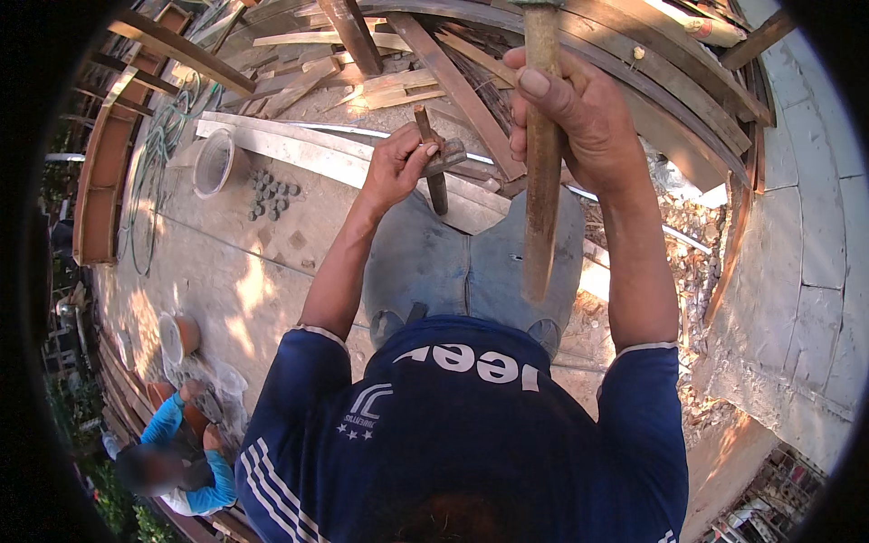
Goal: The person shapes small wooden pieces by striking them with a hatchet while kneeling on the ground.
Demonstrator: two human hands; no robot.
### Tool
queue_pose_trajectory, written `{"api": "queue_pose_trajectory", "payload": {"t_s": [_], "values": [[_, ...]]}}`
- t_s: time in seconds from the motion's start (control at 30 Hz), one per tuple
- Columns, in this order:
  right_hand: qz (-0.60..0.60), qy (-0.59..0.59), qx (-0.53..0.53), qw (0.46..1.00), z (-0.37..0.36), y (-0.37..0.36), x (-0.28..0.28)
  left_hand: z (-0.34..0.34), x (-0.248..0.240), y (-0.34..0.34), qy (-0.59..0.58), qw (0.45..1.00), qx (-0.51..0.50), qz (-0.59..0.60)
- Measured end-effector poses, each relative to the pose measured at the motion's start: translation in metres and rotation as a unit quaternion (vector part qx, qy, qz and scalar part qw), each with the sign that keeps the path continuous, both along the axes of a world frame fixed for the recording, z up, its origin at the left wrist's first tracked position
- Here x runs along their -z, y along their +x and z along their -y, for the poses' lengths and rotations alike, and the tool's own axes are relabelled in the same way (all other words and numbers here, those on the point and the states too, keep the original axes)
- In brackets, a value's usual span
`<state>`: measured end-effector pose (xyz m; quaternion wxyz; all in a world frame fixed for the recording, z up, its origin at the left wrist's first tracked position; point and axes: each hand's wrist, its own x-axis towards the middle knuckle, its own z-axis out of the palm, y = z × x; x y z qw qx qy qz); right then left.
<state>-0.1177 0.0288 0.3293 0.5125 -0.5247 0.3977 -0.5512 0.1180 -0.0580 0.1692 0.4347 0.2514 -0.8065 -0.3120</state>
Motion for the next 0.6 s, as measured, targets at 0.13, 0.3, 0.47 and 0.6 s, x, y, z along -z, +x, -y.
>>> {"api": "queue_pose_trajectory", "payload": {"t_s": [0.13, 0.3, 0.47, 0.6], "values": [[-0.281, -0.048, 0.142, 0.948, -0.024, 0.011, 0.017, 0.003, 0.003, 0.008, -0.011, 1.0, -0.018, -0.009], [-0.241, -0.207, 0.114, 0.941, -0.02, 0.028, -0.018, -0.002, 0.0, 0.009, -0.009, 1.0, -0.024, -0.001], [-0.469, -0.274, 0.05, 0.838, -0.011, 0.035, -0.009, -0.01, -0.003, 0.006, 0.001, 1.0, -0.017, -0.023], [-0.58, -0.143, -0.018, 0.802, -0.014, 0.028, 0.008, -0.014, 0.003, 0.008, -0.026, 0.999, -0.03, 0.015]]}}
